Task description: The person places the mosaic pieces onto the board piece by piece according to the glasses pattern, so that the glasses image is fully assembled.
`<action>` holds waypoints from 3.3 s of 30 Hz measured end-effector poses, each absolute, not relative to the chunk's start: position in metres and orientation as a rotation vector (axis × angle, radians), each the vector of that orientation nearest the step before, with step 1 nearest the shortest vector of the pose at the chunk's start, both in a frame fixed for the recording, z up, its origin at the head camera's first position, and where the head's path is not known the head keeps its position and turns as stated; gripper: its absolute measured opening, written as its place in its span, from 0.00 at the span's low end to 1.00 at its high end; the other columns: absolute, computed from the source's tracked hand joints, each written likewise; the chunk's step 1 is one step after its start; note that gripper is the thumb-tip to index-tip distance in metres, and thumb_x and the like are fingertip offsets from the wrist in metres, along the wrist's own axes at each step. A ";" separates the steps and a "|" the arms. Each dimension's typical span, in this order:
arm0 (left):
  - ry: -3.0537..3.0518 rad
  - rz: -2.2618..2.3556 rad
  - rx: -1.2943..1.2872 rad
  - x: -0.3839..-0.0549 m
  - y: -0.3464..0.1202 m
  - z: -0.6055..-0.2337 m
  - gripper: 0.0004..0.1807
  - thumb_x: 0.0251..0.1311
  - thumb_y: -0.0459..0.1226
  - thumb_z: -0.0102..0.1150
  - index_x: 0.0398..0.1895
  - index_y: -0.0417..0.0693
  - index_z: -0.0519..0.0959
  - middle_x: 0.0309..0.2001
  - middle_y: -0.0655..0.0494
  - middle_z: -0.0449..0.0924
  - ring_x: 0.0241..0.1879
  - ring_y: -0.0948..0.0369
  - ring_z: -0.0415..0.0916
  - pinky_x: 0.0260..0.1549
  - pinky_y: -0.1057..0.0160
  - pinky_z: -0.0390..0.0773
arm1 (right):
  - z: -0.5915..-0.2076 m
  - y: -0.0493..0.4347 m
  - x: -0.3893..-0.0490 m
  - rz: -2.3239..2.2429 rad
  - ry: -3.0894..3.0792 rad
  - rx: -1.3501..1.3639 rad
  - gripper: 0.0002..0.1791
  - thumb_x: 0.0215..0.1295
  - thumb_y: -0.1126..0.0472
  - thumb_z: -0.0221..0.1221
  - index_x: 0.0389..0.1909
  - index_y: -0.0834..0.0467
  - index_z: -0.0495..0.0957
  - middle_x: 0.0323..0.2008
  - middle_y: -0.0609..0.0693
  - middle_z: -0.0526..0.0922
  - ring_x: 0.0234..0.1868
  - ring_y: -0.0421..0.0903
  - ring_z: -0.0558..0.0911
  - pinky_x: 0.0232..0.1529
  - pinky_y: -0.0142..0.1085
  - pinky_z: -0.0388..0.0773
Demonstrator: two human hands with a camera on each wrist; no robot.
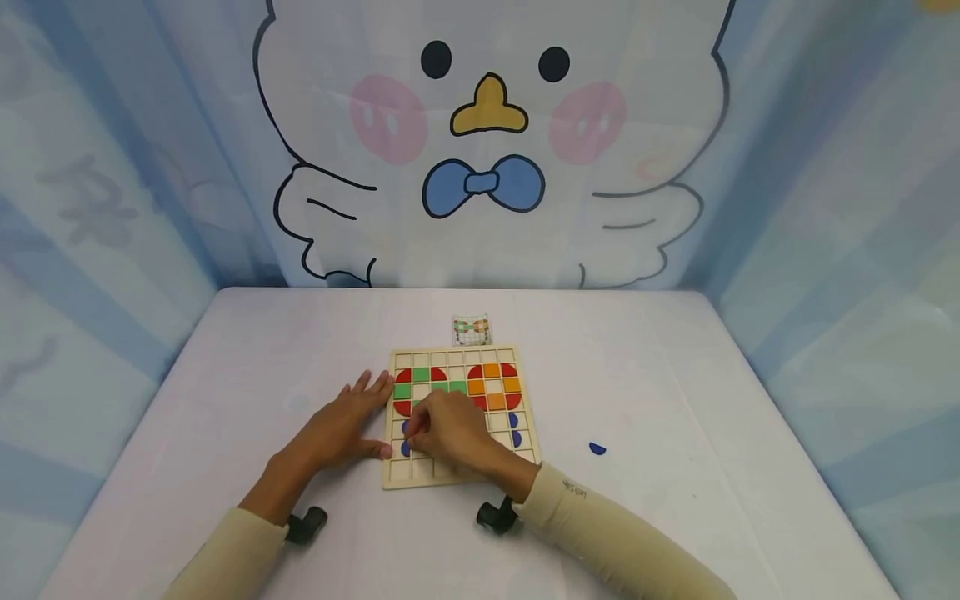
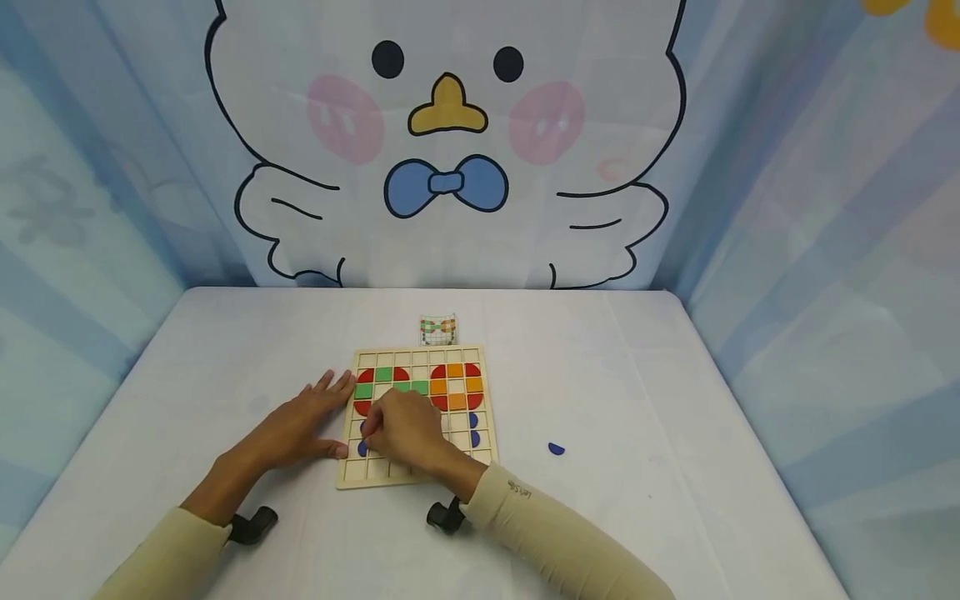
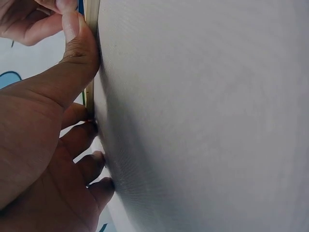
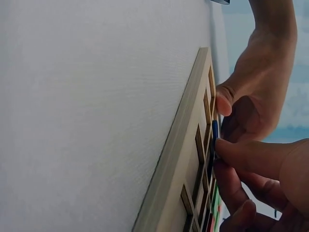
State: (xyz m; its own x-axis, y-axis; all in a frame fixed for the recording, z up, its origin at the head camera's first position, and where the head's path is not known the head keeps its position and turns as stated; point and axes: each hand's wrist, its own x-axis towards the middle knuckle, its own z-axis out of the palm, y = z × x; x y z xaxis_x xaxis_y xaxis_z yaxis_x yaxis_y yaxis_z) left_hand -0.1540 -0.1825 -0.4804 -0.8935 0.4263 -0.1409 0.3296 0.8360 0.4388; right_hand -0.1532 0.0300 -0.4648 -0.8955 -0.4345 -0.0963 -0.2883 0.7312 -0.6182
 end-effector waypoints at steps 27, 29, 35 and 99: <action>2.783 0.575 0.563 -0.152 -0.179 -0.475 0.63 0.52 0.51 0.81 0.85 0.41 0.54 0.85 0.42 0.50 0.85 0.37 0.43 0.82 0.35 0.51 | -0.442 0.185 -0.137 -0.878 2.872 -0.095 0.07 0.59 0.61 0.77 0.38 0.49 0.91 0.29 0.41 0.85 0.35 0.44 0.77 0.35 0.37 0.71; 2.785 0.576 0.566 -0.152 -0.179 -0.475 0.63 0.52 0.51 0.81 0.85 0.41 0.54 0.85 0.41 0.50 0.85 0.37 0.43 0.82 0.35 0.51 | -0.442 0.202 -0.133 -0.844 2.891 -0.045 0.07 0.61 0.61 0.76 0.39 0.50 0.91 0.30 0.43 0.86 0.34 0.45 0.76 0.35 0.37 0.72; 2.784 0.575 0.551 -0.151 -0.180 -0.476 0.63 0.52 0.52 0.81 0.85 0.42 0.54 0.85 0.42 0.50 0.86 0.37 0.42 0.82 0.35 0.51 | -0.448 0.244 -0.122 -0.755 2.941 0.008 0.08 0.59 0.60 0.77 0.38 0.50 0.90 0.34 0.44 0.88 0.36 0.45 0.80 0.32 0.36 0.72; 2.781 0.564 0.542 -0.154 -0.182 -0.480 0.62 0.54 0.53 0.79 0.85 0.43 0.53 0.85 0.43 0.50 0.85 0.37 0.42 0.81 0.34 0.51 | -0.470 0.039 -0.119 -0.962 2.705 -0.597 0.07 0.63 0.58 0.76 0.29 0.48 0.86 0.22 0.37 0.79 0.26 0.34 0.74 0.28 0.26 0.71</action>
State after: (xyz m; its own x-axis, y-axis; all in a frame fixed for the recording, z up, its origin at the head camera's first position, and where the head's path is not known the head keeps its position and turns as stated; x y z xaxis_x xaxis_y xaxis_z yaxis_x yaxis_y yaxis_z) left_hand -0.1540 -0.1816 -0.4796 -0.8990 0.4043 -0.1683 0.3068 0.8556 0.4169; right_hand -0.1191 0.0385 -0.4699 -0.8963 -0.4396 -0.0591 -0.3035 0.7049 -0.6411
